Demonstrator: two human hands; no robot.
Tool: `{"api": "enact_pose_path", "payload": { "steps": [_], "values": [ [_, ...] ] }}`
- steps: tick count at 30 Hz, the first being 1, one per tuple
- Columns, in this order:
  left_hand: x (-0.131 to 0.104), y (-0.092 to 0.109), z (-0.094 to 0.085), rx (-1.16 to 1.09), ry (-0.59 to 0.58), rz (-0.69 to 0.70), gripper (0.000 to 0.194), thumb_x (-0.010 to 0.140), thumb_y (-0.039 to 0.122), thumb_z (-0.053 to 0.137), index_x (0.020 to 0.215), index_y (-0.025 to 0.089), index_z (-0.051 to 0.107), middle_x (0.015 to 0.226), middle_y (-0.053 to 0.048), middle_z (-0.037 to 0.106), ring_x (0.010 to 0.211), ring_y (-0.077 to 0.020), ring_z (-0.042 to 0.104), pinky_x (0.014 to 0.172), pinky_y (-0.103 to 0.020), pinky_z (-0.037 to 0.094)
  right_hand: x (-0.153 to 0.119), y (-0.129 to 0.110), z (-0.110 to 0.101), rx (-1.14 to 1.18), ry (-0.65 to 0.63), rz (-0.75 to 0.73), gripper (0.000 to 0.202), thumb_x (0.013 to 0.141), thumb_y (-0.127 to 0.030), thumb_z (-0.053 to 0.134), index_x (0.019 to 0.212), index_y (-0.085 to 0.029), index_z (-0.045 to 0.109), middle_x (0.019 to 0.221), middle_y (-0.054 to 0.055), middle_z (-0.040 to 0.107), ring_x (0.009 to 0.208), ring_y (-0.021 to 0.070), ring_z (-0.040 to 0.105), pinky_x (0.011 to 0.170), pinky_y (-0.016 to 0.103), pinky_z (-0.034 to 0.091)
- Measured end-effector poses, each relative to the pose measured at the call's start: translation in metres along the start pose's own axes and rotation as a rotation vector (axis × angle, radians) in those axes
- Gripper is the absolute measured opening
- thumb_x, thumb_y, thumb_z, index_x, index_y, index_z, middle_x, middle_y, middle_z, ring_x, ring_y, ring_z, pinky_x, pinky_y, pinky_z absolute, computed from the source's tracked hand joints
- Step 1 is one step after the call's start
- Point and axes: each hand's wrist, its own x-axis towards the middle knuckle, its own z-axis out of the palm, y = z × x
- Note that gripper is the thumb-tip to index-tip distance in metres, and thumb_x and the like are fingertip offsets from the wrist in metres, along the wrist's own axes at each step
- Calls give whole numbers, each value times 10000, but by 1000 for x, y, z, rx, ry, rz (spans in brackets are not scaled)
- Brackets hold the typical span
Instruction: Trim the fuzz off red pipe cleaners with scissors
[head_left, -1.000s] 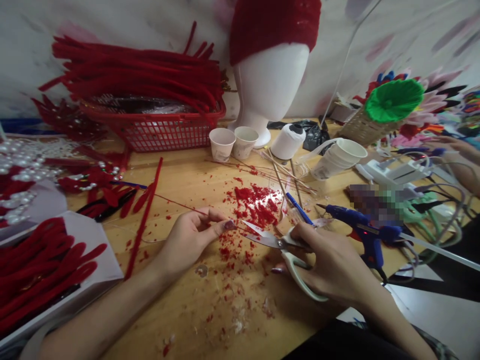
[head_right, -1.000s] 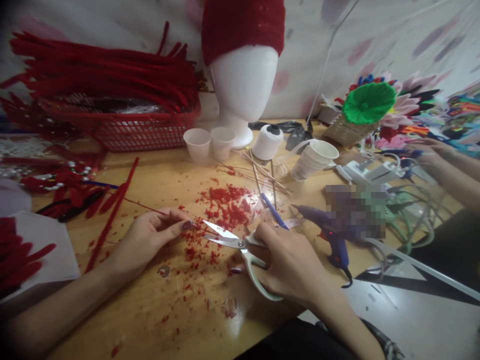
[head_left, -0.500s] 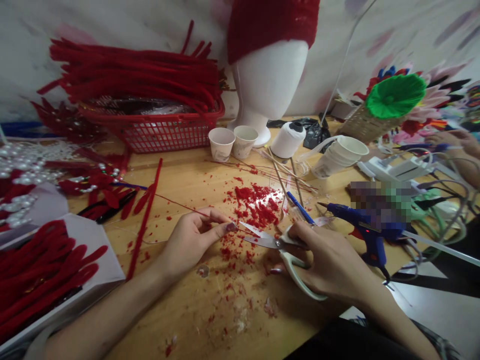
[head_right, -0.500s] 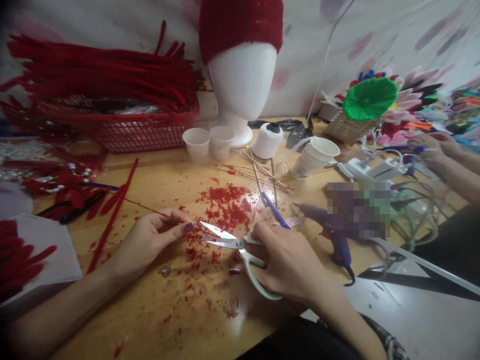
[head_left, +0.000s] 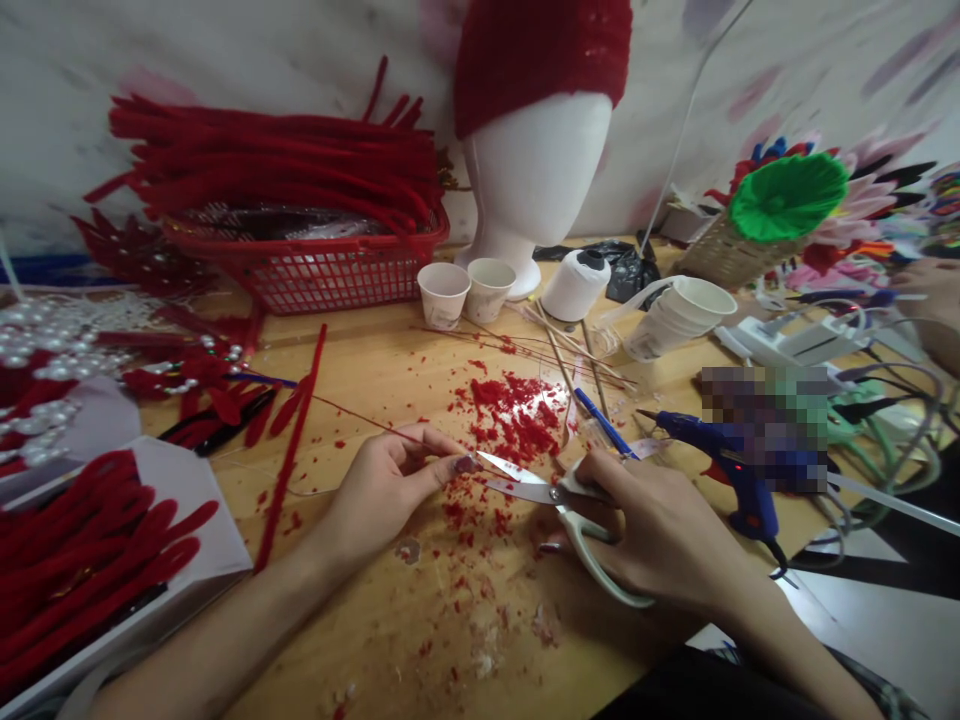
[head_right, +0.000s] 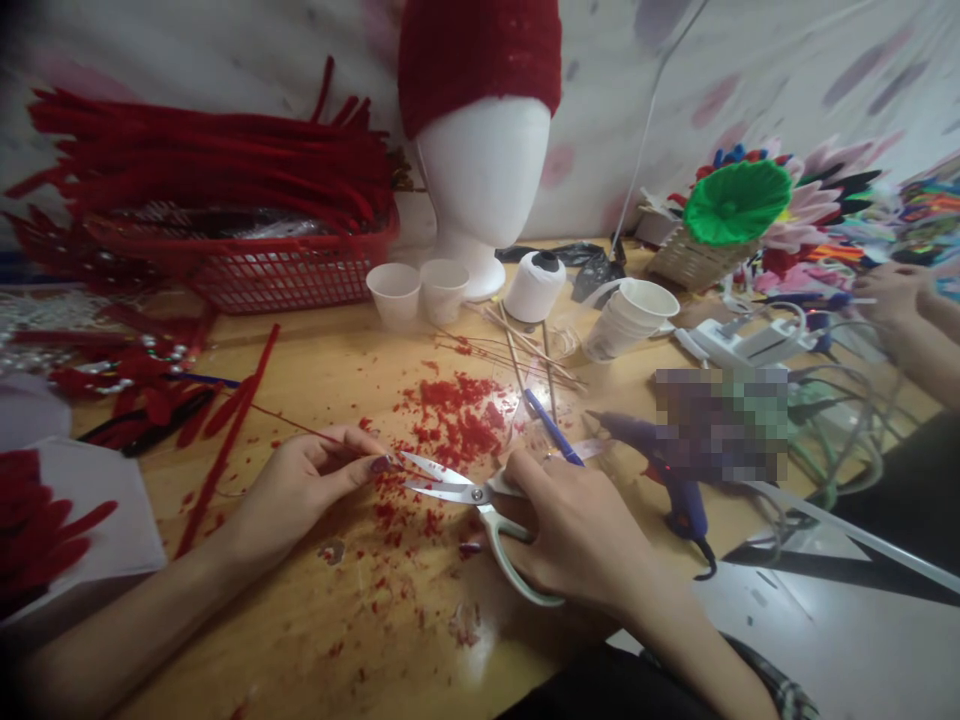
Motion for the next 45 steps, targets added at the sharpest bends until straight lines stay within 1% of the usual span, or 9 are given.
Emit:
{"api": "enact_pose_path", "payload": {
  "steps": [8, 13, 18, 23, 29, 32, 36, 45],
  "values": [
    [2, -1, 0, 14, 26, 20, 87, 662, 241, 716, 666, 166, 672, 651, 6, 670, 627, -109, 586, 660, -229, 474, 0, 3, 3, -30, 24, -20, 221, 708, -277, 638, 801, -219, 446, 658, -15, 619, 569, 148, 577, 504, 236, 348],
    [1, 0, 0, 15, 43, 22, 67, 682, 230, 696, 673, 168, 673, 671, 2, 680, 631, -110, 589, 667, -230, 475, 1, 2, 2, -52, 74, -34, 231, 729, -343, 646, 792, -208, 470, 632, -3, 620, 528, 143, 571, 483, 232, 359],
    [1, 1, 1, 19, 68, 13, 82, 651, 229, 718, 666, 164, 670, 654, 1, 676, 637, -123, 599, 669, -236, 478, 1, -1, 0, -60, 103, -50, 221, 733, -342, 651, 765, -205, 481, 610, -3, 619, 508, 137, 572, 460, 224, 356],
    [1, -1, 0, 36, 60, 19, 74, 677, 234, 696, 674, 164, 674, 668, -4, 677, 639, -121, 593, 674, -237, 475, 1, 1, 1, -111, 126, -58, 282, 713, -404, 682, 764, -199, 496, 595, -5, 613, 491, 140, 572, 450, 229, 351],
    [0, -2, -1, 38, 54, 14, 78, 682, 241, 690, 682, 165, 672, 676, -4, 676, 637, -118, 586, 689, -245, 475, 1, 3, 3, -96, 164, -80, 239, 799, -403, 581, 720, -200, 483, 563, -10, 591, 466, 119, 548, 451, 228, 324],
    [1, 0, 0, 42, 49, 14, 87, 672, 249, 704, 672, 169, 669, 664, -5, 674, 648, -130, 595, 704, -260, 481, 0, 3, 0, -61, 132, -58, 210, 785, -386, 586, 759, -202, 489, 591, -6, 597, 499, 126, 558, 467, 233, 324],
    [1, 1, -1, 49, 56, 9, 95, 675, 259, 710, 677, 172, 670, 690, -13, 688, 671, -140, 610, 721, -277, 487, 0, 0, -4, -26, 78, -38, 253, 753, -408, 605, 839, -205, 480, 652, 8, 600, 558, 151, 565, 502, 250, 340],
    [-1, 2, 0, 62, 45, 26, 76, 699, 242, 688, 681, 169, 675, 700, -17, 694, 680, -141, 618, 708, -270, 489, -2, -1, -2, -23, 33, -14, 258, 762, -413, 601, 829, -214, 451, 671, 7, 593, 576, 159, 553, 514, 254, 330]
  ]
}}
